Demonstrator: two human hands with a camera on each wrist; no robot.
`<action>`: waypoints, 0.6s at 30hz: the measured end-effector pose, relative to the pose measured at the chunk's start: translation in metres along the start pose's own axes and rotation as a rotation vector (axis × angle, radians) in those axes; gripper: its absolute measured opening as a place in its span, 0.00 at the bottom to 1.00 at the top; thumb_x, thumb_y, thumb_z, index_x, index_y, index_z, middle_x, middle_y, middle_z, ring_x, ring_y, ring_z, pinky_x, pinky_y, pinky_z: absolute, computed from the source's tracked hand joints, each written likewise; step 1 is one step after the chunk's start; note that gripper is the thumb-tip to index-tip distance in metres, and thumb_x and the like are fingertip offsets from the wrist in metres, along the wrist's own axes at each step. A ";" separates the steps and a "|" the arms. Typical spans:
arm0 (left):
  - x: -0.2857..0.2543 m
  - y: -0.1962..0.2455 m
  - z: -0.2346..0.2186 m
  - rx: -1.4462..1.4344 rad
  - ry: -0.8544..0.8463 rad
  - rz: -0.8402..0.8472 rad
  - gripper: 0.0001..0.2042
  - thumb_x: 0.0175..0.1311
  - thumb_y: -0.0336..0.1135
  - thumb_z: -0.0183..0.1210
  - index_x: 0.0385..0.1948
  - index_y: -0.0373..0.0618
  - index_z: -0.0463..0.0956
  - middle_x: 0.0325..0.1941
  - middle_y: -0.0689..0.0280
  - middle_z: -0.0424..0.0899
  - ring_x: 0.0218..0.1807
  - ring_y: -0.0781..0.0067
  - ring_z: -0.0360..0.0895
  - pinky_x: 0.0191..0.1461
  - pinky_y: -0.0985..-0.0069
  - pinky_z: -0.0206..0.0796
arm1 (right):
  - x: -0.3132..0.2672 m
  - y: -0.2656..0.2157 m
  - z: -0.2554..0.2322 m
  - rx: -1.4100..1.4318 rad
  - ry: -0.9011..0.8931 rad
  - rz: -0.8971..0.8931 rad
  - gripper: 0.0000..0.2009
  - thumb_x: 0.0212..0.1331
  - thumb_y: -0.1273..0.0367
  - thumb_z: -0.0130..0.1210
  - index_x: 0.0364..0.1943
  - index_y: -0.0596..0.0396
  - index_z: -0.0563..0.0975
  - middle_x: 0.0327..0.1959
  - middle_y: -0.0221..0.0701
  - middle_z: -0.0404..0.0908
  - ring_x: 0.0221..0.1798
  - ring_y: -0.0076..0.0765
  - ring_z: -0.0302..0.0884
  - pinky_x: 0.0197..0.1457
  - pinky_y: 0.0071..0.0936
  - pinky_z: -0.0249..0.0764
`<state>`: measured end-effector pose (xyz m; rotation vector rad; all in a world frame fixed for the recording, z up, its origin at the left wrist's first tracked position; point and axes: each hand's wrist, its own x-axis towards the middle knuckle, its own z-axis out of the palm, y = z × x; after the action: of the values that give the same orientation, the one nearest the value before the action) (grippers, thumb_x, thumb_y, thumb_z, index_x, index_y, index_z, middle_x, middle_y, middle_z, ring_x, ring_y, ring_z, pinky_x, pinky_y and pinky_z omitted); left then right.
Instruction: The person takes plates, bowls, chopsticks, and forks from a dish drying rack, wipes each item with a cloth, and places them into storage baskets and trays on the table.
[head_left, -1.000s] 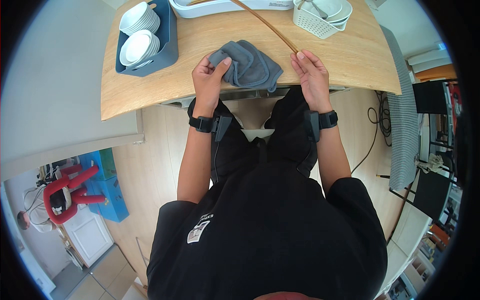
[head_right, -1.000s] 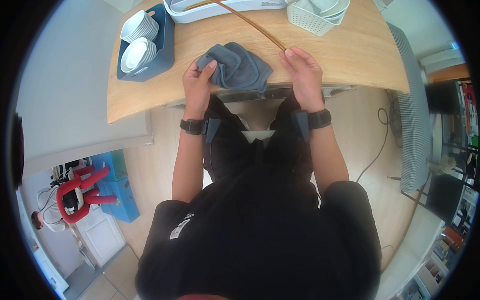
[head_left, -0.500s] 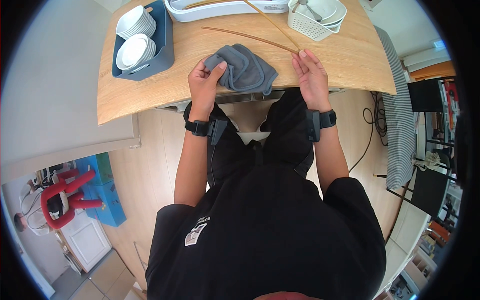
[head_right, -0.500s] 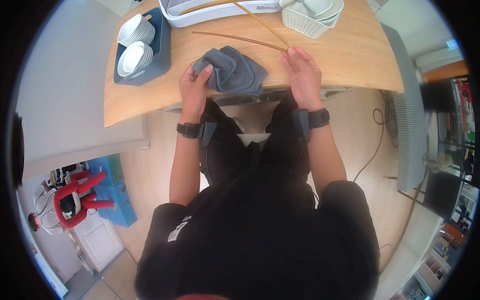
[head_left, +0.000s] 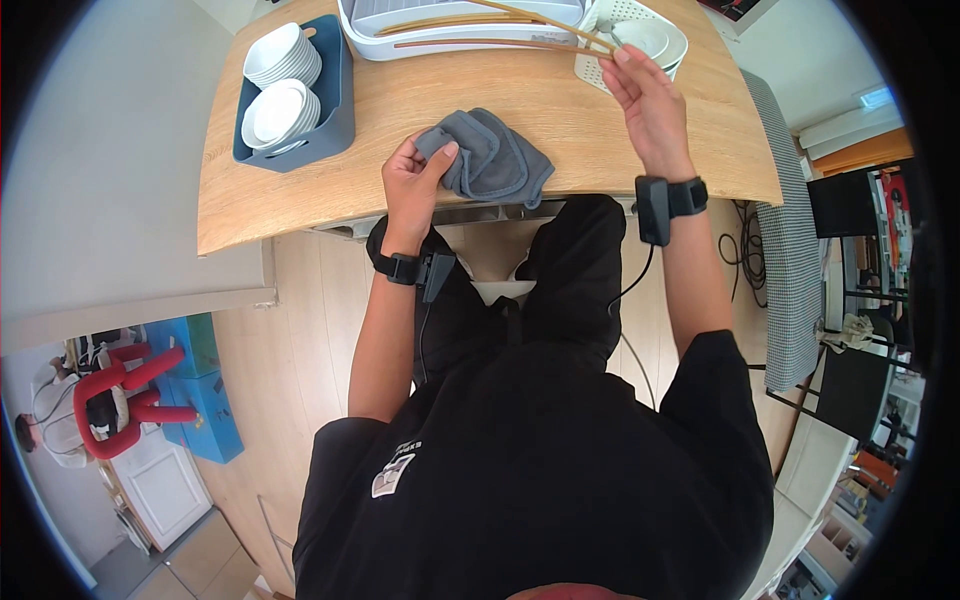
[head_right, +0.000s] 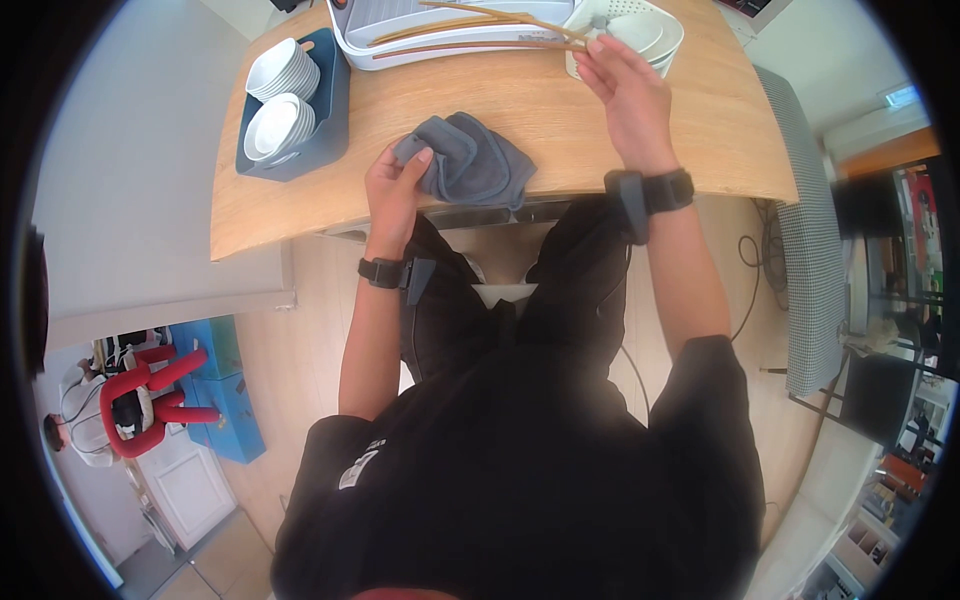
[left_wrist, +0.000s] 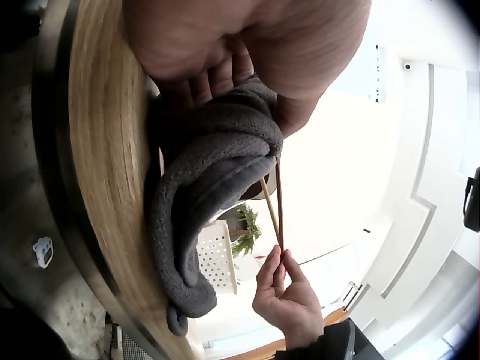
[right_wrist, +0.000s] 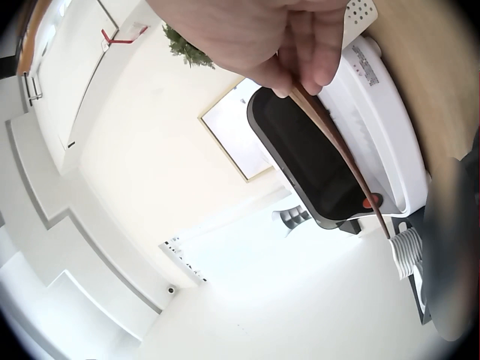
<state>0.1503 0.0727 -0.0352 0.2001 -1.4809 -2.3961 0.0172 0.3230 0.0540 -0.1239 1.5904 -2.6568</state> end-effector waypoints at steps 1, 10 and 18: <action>0.000 0.000 0.000 0.000 -0.001 0.003 0.15 0.62 0.26 0.64 0.49 0.33 0.76 0.42 0.65 0.84 0.41 0.83 0.78 0.48 0.84 0.70 | 0.008 -0.004 0.003 -0.052 -0.027 -0.026 0.18 0.64 0.74 0.58 0.54 0.72 0.71 0.47 0.39 0.80 0.50 0.37 0.82 0.57 0.25 0.78; 0.000 0.000 -0.001 0.012 -0.018 -0.001 0.15 0.62 0.27 0.64 0.49 0.33 0.76 0.42 0.65 0.84 0.42 0.83 0.78 0.49 0.83 0.71 | 0.084 -0.002 0.014 -0.123 -0.095 -0.049 0.08 0.65 0.73 0.55 0.46 0.60 0.76 0.42 0.34 0.82 0.45 0.32 0.82 0.51 0.25 0.80; 0.000 0.002 0.001 0.016 -0.029 0.008 0.15 0.63 0.27 0.64 0.49 0.32 0.76 0.42 0.64 0.84 0.42 0.82 0.79 0.48 0.83 0.71 | 0.121 0.024 0.012 -0.049 -0.177 0.159 0.08 0.66 0.74 0.53 0.47 0.61 0.74 0.43 0.37 0.80 0.48 0.35 0.81 0.53 0.28 0.80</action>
<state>0.1508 0.0726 -0.0333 0.1627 -1.5112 -2.3914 -0.1025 0.2914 0.0442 -0.2173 1.5415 -2.4157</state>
